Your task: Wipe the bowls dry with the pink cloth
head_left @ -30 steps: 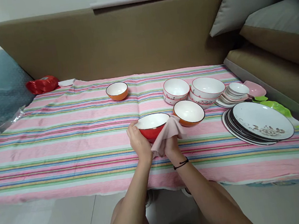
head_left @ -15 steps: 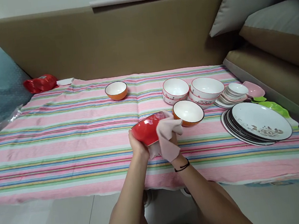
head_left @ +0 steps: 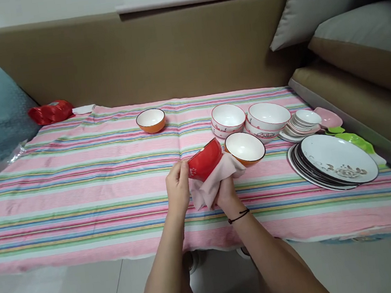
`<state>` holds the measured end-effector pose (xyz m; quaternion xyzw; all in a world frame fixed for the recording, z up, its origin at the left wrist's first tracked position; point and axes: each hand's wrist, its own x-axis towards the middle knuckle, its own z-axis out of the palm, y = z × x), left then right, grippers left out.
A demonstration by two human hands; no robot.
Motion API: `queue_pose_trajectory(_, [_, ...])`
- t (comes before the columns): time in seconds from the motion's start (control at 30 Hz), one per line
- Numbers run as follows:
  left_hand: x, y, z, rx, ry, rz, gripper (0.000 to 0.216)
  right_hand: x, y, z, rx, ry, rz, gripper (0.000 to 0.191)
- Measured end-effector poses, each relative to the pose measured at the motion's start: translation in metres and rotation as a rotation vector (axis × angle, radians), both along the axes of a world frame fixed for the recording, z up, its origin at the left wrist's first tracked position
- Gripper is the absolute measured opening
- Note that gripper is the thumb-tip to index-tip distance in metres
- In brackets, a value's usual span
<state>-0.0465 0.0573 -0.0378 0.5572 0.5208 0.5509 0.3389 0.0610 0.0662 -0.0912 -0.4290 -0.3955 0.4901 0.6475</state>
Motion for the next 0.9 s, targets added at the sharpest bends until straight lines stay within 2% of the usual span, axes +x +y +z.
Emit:
queue_pose_trajectory(0.07, [-0.006, -0.002, 0.005, -0.054, 0.069, -0.131, 0.041, 0.002, -0.001, 0.002, -0.104, 0.134, -0.027, 0.065])
queue_pose_trajectory(0.17, [-0.009, -0.006, 0.006, -0.186, 0.084, -0.275, 0.052, 0.004, -0.005, 0.001, -0.143, 0.060, -0.116, 0.056])
queue_pose_trajectory(0.23, [-0.006, -0.009, 0.002, -0.293, 0.017, -0.302, 0.058, 0.003, -0.008, 0.002, -0.123, -0.042, -0.140, 0.046])
queue_pose_trajectory(0.3, [-0.002, -0.012, -0.003, -0.375, -0.070, -0.264, 0.060, 0.000, -0.011, 0.003, -0.106, -0.127, -0.134, 0.036])
queue_pose_trajectory(0.37, [0.002, -0.015, -0.008, -0.401, -0.176, -0.220, 0.063, -0.003, -0.015, 0.005, -0.045, -0.211, -0.141, 0.032])
queue_pose_trajectory(0.5, [0.004, -0.015, -0.012, -0.370, -0.341, -0.165, 0.072, -0.003, -0.023, 0.006, 0.248, -0.468, -0.105, 0.031])
queue_pose_trajectory(0.63, [0.000, -0.014, -0.011, -0.362, -0.232, -0.200, 0.070, 0.002, -0.031, 0.008, 0.380, -0.672, -0.056, 0.033])
queue_pose_trajectory(0.7, [-0.002, -0.015, -0.010, -0.315, -0.145, -0.270, 0.068, 0.005, -0.032, 0.010, 0.349, -0.669, -0.061, 0.027])
queue_pose_trajectory(0.77, [-0.004, -0.018, -0.009, -0.283, -0.099, -0.338, 0.065, 0.010, -0.030, 0.012, 0.253, -0.586, -0.039, 0.021])
queue_pose_trajectory(0.9, [-0.009, -0.025, -0.008, -0.309, -0.126, -0.371, 0.061, 0.020, -0.020, 0.012, 0.029, -0.357, 0.080, 0.025])
